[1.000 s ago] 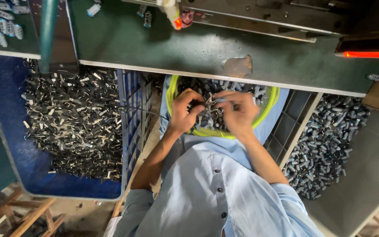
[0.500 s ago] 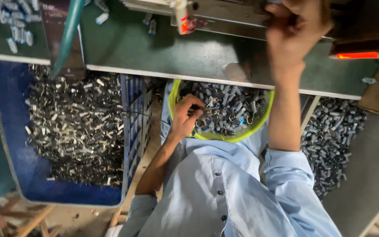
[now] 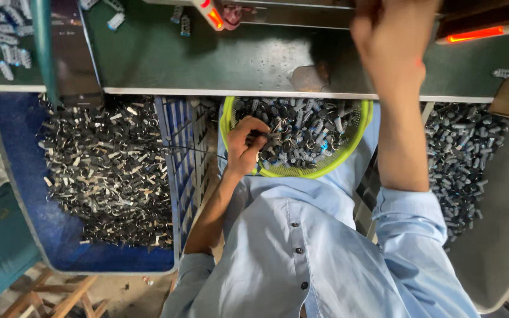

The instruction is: The person repeatedly picks small metal keychains from a green basket, places them into a machine slot, and presses a lever to process them. The processed keychains fall into a blue bin below. The person continues this cycle throughout the clip.

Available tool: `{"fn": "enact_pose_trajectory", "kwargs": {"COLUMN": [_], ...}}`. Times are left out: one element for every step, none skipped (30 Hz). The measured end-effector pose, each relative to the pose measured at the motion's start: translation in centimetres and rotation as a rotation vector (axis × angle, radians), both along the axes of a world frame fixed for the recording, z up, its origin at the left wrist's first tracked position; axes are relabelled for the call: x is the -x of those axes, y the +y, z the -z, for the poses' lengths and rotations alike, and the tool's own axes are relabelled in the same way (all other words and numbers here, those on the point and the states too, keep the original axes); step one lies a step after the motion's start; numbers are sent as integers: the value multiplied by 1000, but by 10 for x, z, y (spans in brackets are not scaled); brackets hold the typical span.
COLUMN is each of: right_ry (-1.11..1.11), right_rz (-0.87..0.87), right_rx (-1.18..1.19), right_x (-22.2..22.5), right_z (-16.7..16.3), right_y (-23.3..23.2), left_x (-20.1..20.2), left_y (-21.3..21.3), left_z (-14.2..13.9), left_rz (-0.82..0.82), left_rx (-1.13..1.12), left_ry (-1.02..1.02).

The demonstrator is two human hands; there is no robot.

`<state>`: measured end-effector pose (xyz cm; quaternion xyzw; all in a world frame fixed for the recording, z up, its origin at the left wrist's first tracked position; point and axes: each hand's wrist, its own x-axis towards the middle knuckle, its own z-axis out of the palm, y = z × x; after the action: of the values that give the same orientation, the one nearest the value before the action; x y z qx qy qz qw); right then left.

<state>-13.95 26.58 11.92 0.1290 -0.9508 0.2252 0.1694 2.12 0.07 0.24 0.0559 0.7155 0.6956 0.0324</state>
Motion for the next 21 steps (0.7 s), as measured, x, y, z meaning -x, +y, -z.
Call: {"fn": "enact_pose_trajectory", "kwargs": {"right_ry": [116, 229, 252, 266, -37, -103, -236, -371, -399, -427, -465, -476, -474, -455, -462, -478, -503, -486, -466, -445, -430], "right_rz": [-67, -148, -227, -307, -417, -448, -406, -358, -373, -388, -402, -457, -508, -562, -559, -563, -579, -560, -541, -515, -474], "right_rx": [-11, -21, 155, 337, 609, 360, 349, 335, 338, 342, 350, 315, 272, 218, 206, 203, 207, 216, 221, 223, 221], "right_x": [-20, -43, -51, -62, -76, -95, -106, -114, -119, -122, -124, -123, -121, -117, -115, -113, -113, -114, -118, -122, -128], "right_z": [-12, -21, -17, -7, 5, 12, 23, 33, 42, 49, 54, 57, 60, 62, 62, 62, 62, 62, 62, 61, 61], "right_y": [1, -2, -13, -27, -42, -48, -56, -61, -62, -64, -64, -64, -64, -64, -64, -64, -64, -64, -64, -62, -61], "left_x": [-1, -1, -2, -2, 0, 1, 3, 4, 6, 7, 7, 6, 7, 9, 10, 11, 9, 9, 8, 8, 9], "left_y": [-1, -1, -3, -4, -6, -8, -9, -10, -11, -11, -11, -11, -10, -8, -8, -7, -9, -10, -10, -9, -8], "left_z": [-1, -1, -1, -2, -1, -1, -1, -2, -2, -3, -5, -8, -9, -10, -11, -13, -15, -18, -20, -23, -27], "left_rz": [-4, -19, 1, 16, 32, 50, 78, 111, 134, 157, 179, 182, 190, 198, 207, 209, 198, 178, 159, 147, 93], "left_rx": [-10, -20, -62, -104, -146, -131, -119, -110, -142, -173, -204, -202, -206, -212, -242, -264, -281, -326, -373, -425, -366], "left_ry": [23, 45, 31, 13, 3, 32, 58, 81, 94, 108, 110, 90, 84, 99, 113, 117, 111, 152, 196, 243, 249]}}
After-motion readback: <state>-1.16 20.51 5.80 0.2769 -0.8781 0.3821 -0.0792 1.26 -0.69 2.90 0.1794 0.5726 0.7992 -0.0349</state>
